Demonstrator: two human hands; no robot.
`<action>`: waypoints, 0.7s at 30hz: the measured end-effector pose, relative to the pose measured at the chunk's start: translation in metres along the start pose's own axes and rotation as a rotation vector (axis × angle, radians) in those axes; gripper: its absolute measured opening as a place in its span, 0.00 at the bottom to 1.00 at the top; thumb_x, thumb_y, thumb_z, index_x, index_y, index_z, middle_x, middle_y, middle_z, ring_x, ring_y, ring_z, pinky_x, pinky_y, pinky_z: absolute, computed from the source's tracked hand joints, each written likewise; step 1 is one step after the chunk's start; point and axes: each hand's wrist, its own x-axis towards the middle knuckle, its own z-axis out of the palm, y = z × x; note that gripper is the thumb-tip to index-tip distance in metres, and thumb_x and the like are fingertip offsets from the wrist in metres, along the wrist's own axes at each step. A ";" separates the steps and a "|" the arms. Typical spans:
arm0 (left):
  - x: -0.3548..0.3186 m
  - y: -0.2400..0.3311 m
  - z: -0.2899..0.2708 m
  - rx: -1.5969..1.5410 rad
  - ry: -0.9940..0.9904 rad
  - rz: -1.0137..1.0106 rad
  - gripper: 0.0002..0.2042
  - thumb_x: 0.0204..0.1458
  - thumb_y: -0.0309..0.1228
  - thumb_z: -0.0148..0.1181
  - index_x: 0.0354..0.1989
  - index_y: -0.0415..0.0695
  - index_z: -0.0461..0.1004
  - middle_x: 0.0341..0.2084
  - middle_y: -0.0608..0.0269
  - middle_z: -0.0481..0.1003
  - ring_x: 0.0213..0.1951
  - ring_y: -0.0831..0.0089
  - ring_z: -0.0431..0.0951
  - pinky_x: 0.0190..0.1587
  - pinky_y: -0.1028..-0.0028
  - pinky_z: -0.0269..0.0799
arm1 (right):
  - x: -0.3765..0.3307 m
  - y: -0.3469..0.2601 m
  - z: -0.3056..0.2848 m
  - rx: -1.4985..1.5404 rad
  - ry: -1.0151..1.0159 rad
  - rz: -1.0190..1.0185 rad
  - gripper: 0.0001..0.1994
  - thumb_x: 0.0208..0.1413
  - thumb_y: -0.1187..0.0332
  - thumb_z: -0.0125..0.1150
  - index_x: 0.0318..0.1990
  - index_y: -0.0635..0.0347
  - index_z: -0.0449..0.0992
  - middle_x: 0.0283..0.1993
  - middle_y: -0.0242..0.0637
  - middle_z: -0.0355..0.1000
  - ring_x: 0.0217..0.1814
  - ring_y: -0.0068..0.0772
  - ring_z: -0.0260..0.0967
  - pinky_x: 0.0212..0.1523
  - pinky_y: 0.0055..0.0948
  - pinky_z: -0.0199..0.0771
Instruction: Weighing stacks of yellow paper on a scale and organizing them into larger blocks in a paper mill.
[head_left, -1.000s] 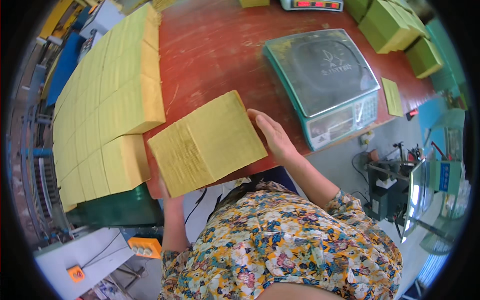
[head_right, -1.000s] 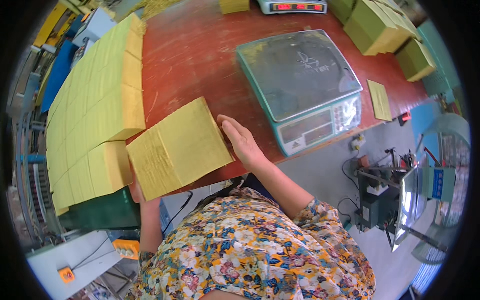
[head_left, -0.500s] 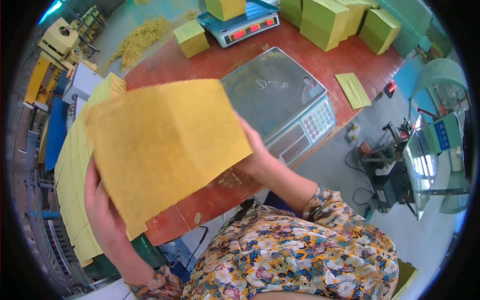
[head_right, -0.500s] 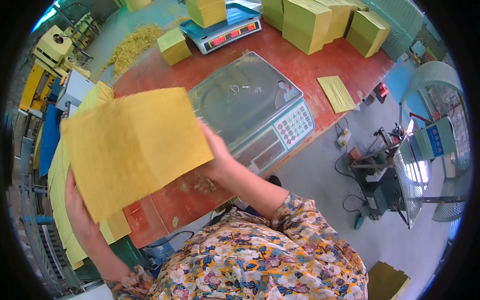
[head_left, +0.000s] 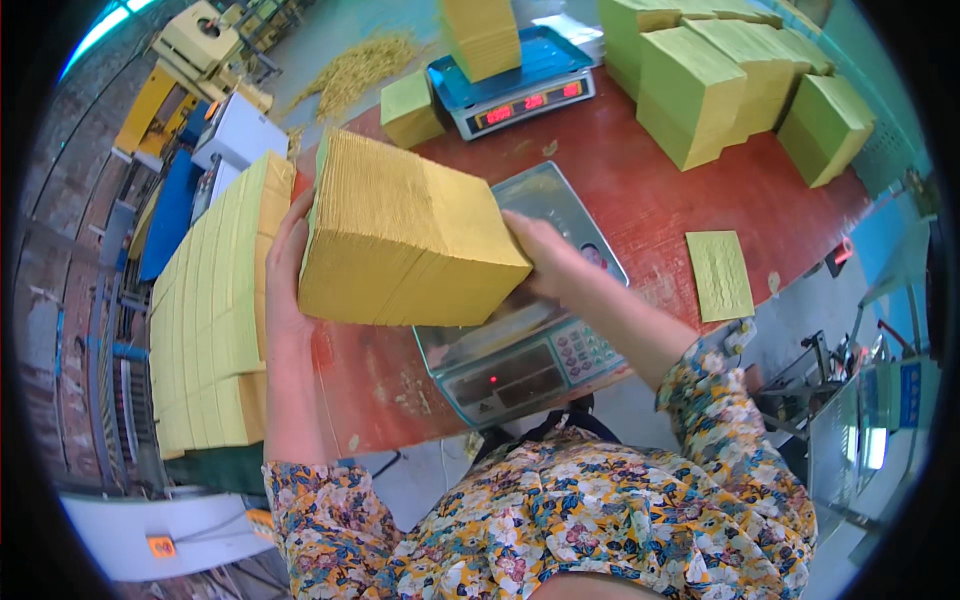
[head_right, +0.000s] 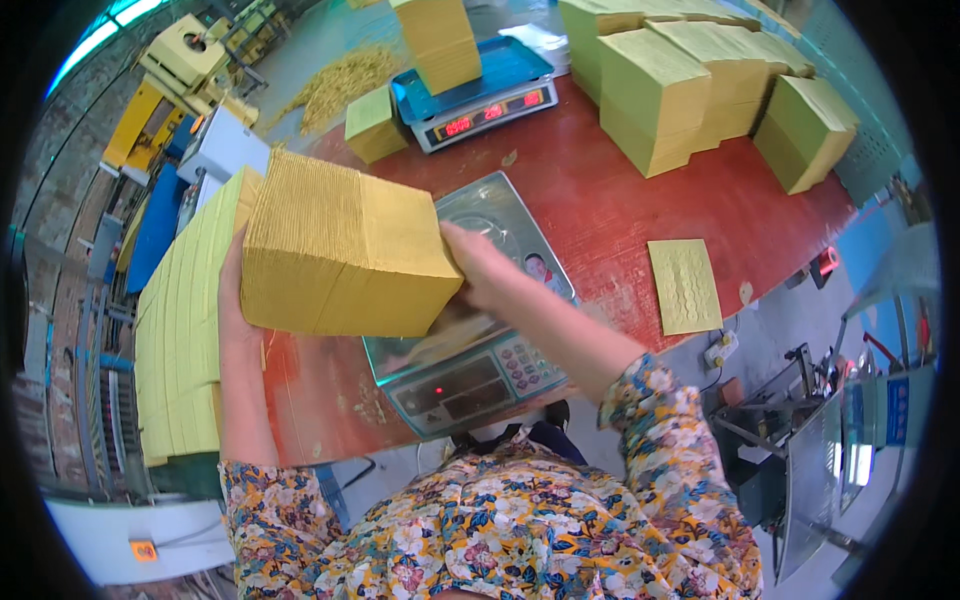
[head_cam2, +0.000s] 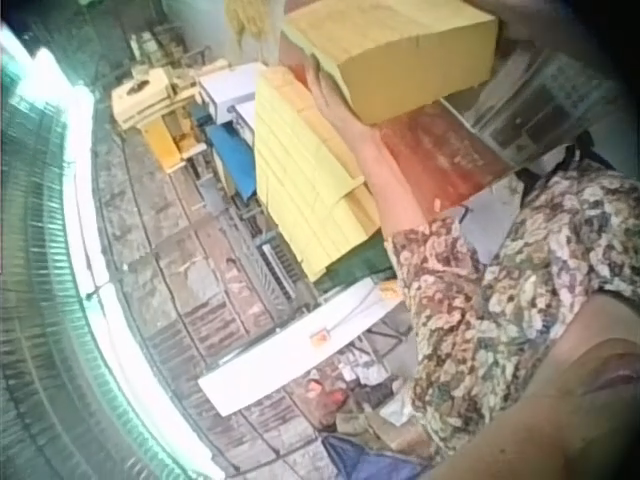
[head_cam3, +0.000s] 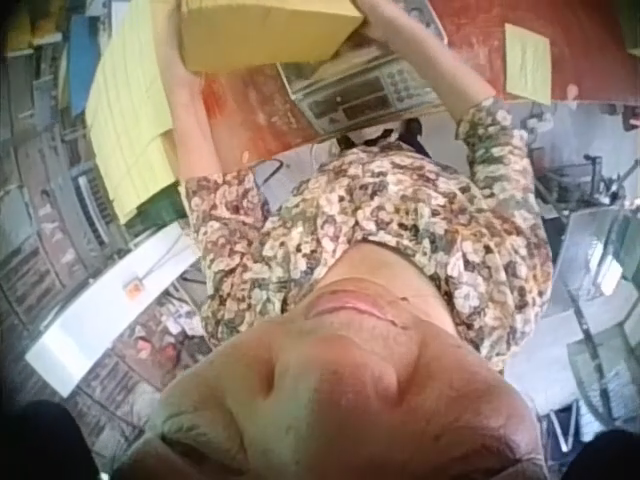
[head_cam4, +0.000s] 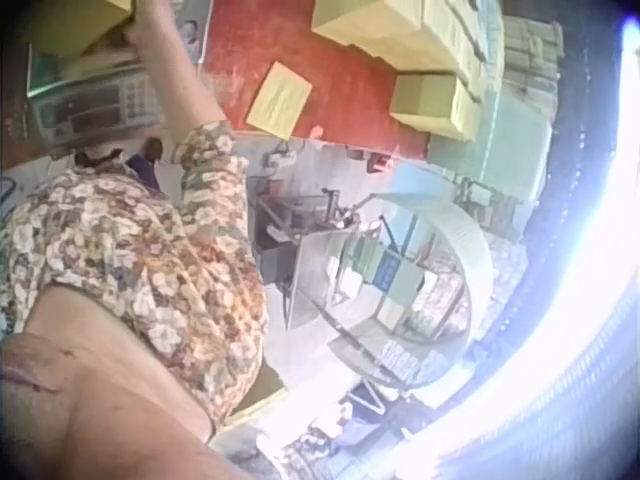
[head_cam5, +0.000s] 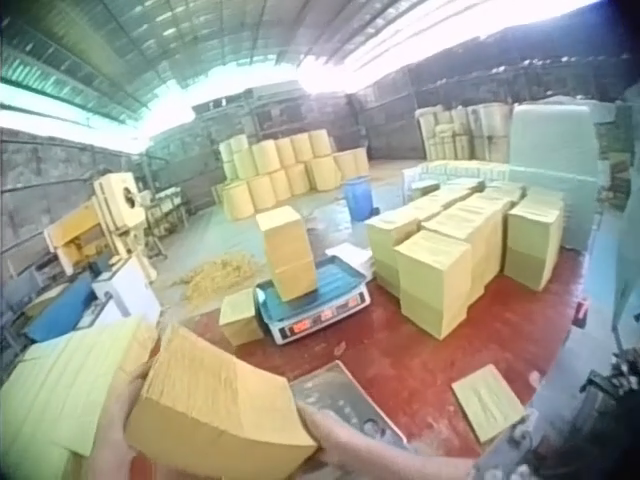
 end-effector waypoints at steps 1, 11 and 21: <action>-0.001 0.002 0.003 0.024 0.027 0.003 0.23 0.64 0.34 0.48 0.64 0.36 0.64 0.63 0.54 0.65 0.65 0.68 0.63 0.66 0.69 0.56 | -0.001 -0.010 -0.007 -0.262 -0.029 -0.062 0.19 0.65 0.58 0.49 0.49 0.66 0.75 0.44 0.42 0.76 0.43 0.33 0.76 0.41 0.36 0.77; 0.013 0.040 0.094 0.891 -0.028 0.266 0.19 0.60 0.38 0.55 0.57 0.43 0.74 0.65 0.52 0.64 0.68 0.61 0.60 0.68 0.68 0.52 | -0.071 -0.055 -0.090 -0.672 0.113 -0.584 0.14 0.63 0.68 0.51 0.44 0.70 0.78 0.33 0.41 0.79 0.31 0.26 0.77 0.32 0.26 0.76; 0.004 0.043 0.089 0.296 -0.066 0.105 0.28 0.67 0.44 0.42 0.69 0.36 0.56 0.69 0.52 0.57 0.70 0.63 0.55 0.71 0.67 0.47 | -0.158 0.011 -0.138 -0.356 0.183 -0.372 0.13 0.65 0.70 0.48 0.49 0.67 0.77 0.39 0.38 0.78 0.37 0.27 0.77 0.38 0.26 0.76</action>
